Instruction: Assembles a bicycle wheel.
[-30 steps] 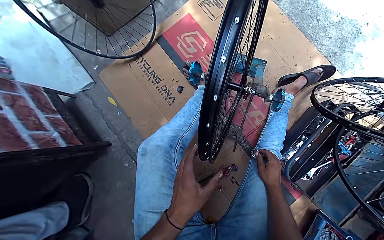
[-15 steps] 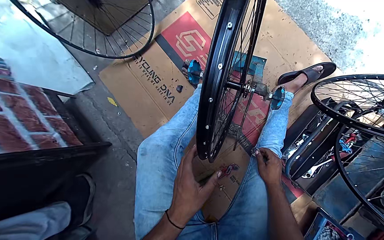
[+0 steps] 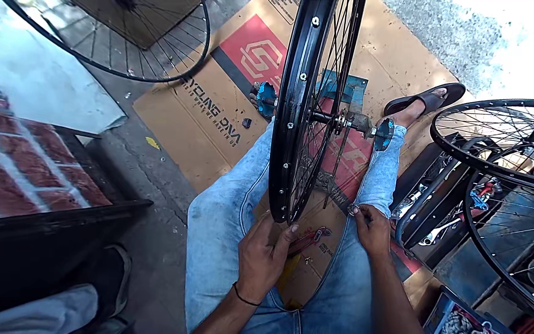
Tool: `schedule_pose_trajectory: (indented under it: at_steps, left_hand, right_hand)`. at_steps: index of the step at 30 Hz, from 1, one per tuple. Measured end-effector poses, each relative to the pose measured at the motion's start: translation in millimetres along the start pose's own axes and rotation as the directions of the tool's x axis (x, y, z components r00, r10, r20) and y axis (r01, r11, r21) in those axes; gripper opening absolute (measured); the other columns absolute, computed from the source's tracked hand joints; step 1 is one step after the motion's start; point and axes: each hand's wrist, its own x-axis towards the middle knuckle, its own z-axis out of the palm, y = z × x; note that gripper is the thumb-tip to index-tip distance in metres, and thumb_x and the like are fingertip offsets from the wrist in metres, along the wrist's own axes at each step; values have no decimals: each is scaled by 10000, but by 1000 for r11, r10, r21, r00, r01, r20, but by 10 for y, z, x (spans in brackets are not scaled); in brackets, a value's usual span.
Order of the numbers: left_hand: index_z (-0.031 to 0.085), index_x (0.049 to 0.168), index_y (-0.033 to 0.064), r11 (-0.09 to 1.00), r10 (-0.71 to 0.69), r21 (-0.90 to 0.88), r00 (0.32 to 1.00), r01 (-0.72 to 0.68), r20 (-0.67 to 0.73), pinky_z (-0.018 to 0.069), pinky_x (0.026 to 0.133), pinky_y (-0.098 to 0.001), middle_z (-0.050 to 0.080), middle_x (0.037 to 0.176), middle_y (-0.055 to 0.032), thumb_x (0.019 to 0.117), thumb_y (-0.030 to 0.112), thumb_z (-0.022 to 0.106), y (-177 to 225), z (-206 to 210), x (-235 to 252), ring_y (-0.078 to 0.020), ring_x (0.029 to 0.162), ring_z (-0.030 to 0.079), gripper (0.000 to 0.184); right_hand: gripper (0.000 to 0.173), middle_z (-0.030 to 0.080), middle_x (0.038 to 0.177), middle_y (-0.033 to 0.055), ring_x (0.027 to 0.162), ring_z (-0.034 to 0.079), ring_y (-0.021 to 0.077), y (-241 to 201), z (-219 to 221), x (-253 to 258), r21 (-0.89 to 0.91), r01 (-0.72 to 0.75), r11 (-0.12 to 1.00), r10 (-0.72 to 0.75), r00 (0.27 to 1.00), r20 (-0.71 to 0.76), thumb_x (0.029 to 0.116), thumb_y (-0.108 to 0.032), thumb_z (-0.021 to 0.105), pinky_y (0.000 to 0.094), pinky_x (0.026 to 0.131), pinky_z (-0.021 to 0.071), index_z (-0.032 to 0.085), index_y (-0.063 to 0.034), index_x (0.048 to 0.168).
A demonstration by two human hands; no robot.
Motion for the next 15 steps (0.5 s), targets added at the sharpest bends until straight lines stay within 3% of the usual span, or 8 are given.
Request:
schedule_pose_trajectory:
  at_steps: [2, 5, 8, 15]
  left_hand:
    - [726, 1132, 59, 999, 48, 15, 998, -47, -31, 592, 896, -328, 741, 1046, -33, 994, 450, 618, 64, -73, 86, -101, 1000, 705, 429]
    - [696, 1229, 43, 995, 96, -3, 995, -96, -37, 620, 863, -312, 749, 1026, -11, 992, 430, 642, 279, -251, 306, -75, 942, 720, 457]
    - [704, 1174, 60, 991, 137, 6, 990, -137, -32, 625, 776, -258, 747, 968, 23, 985, 407, 660, 539, -425, 589, -35, 857, 717, 398]
    - [713, 1137, 122, 985, 171, -4, 985, -171, 32, 579, 634, -207, 725, 872, 62, 969, 458, 661, 993, -660, 1419, 3, 718, 673, 379]
  right_hand:
    - [265, 737, 870, -37, 855, 698, 126, 2, -2, 0, 5, -6, 1000, 6, 1000, -5, 1002, -369, 595, 458, 883, 555, 751, -158, 1036]
    - [278, 751, 884, -33, 869, 712, 135, 8, -5, 1, 22, -32, 999, 32, 999, -21, 1012, -388, 592, 475, 864, 565, 745, -163, 1067]
    - [272, 751, 882, -26, 846, 715, 142, -5, -13, 7, 65, -40, 997, 42, 999, -27, 1015, -387, 605, 482, 828, 573, 727, -151, 1077]
    - [207, 659, 701, -48, 582, 600, 74, -28, -97, -51, 354, -55, 933, 82, 995, -61, 1026, -321, 605, 320, 569, 532, 663, -125, 1060]
